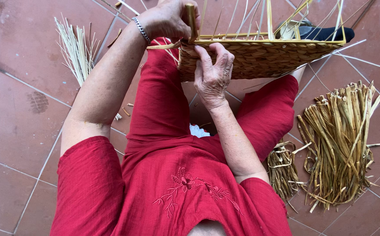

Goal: The person sits on the floor weaving a seagrass basket on a bamboo frame. They trim excess woven strands with scissors, fold and tuck the woven edge over the frame, and weave new strands around the frame uprights to build up the basket sides.

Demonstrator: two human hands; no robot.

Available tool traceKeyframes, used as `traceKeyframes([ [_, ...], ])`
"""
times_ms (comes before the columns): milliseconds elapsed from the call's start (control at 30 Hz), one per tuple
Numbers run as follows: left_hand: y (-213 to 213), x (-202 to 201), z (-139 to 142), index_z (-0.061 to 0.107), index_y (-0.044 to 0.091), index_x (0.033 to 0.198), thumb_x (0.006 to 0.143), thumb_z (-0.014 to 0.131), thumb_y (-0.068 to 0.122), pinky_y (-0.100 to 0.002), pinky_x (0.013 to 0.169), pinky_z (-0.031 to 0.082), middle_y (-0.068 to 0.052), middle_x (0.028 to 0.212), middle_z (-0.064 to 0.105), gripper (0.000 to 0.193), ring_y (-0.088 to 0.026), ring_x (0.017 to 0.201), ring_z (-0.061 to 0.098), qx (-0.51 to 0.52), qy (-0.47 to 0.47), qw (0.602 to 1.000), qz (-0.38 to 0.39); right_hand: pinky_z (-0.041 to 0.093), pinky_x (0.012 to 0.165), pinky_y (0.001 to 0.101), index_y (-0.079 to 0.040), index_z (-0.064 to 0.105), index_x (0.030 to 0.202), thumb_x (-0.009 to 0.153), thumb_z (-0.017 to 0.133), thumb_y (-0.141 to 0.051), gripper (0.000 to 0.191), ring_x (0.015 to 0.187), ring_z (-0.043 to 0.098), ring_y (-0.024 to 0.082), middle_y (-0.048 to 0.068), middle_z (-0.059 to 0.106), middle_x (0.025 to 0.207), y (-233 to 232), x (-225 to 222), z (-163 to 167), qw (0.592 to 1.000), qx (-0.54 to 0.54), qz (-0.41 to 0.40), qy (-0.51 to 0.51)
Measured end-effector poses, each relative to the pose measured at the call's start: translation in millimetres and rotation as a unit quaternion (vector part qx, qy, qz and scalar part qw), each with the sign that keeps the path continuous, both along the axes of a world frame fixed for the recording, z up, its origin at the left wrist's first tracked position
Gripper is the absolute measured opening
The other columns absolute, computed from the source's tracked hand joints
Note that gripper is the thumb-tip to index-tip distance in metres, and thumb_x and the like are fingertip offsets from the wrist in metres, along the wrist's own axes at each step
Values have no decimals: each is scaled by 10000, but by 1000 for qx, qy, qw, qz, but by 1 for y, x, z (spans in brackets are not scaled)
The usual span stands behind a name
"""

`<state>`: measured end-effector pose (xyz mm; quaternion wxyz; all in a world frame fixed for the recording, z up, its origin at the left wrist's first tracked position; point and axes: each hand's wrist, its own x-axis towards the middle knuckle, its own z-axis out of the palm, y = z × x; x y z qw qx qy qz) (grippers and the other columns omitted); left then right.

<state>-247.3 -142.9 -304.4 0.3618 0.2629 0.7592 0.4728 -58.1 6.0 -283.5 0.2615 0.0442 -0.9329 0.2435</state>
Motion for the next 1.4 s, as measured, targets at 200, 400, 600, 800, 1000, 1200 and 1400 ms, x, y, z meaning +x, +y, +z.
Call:
traceKeyframes([
  [200, 4, -6, 2, 757, 39, 968, 757, 815, 97, -316, 529, 563, -70, 772, 734, 226, -136, 627, 697, -89, 7, 996, -18, 490, 1004, 449, -99, 701, 1260, 875, 749, -8, 399, 1131, 553, 318, 126, 554, 1267, -3, -2, 3, 1000, -29, -7, 1],
  [400, 1, -8, 1, 788, 45, 1013, 859, 786, 264, -339, 600, 538, -77, 767, 733, 268, -157, 668, 672, -129, 85, 982, -105, 499, 961, 434, -70, 712, 1180, 947, 783, -84, 244, 1086, 560, 299, 115, 564, 1196, -3, -6, 5, 998, -57, -22, 0],
  [600, 1, -3, 4, 768, 29, 1032, 914, 719, 264, -300, 601, 541, -85, 796, 731, 268, -137, 672, 657, -74, 9, 992, -104, 478, 864, 422, -73, 692, 1004, 871, 849, -150, 220, 988, 532, 297, 101, 538, 1037, -7, -19, 13, 995, -91, -38, 31],
  [800, -6, 13, 16, 658, 27, 1047, 912, 660, 97, -261, 498, 558, -44, 835, 719, 152, -104, 593, 668, 75, -92, 992, 47, 466, 834, 442, -60, 566, 828, 798, 741, -23, 182, 918, 546, 308, 120, 527, 942, 2, -11, 4, 994, -104, 3, 12],
  [1000, -13, 22, 12, 704, 25, 1168, 987, 746, 163, -231, 605, 577, -35, 881, 717, 232, -72, 706, 675, 97, -99, 990, 13, 463, 743, 461, -57, 530, 782, 763, 675, -32, 149, 837, 560, 318, 120, 542, 876, 35, 47, -24, 989, -42, 27, -140],
  [1200, -20, 23, 16, 693, 58, 1246, 980, 737, 199, -241, 670, 600, -21, 946, 731, 304, -70, 778, 693, 76, -109, 991, -10, 477, 705, 456, -61, 547, 781, 782, 659, -65, 112, 776, 584, 302, 89, 568, 818, 58, 69, -51, 980, -49, -35, -191],
  [1400, -28, 30, 22, 727, 31, 1192, 978, 730, 91, -277, 822, 588, -58, 1037, 749, 222, -108, 913, 694, 146, 22, 988, -37, 509, 750, 474, -59, 555, 791, 797, 655, -113, 114, 807, 618, 327, 103, 611, 815, 82, 78, -59, 967, -48, -80, -236],
])
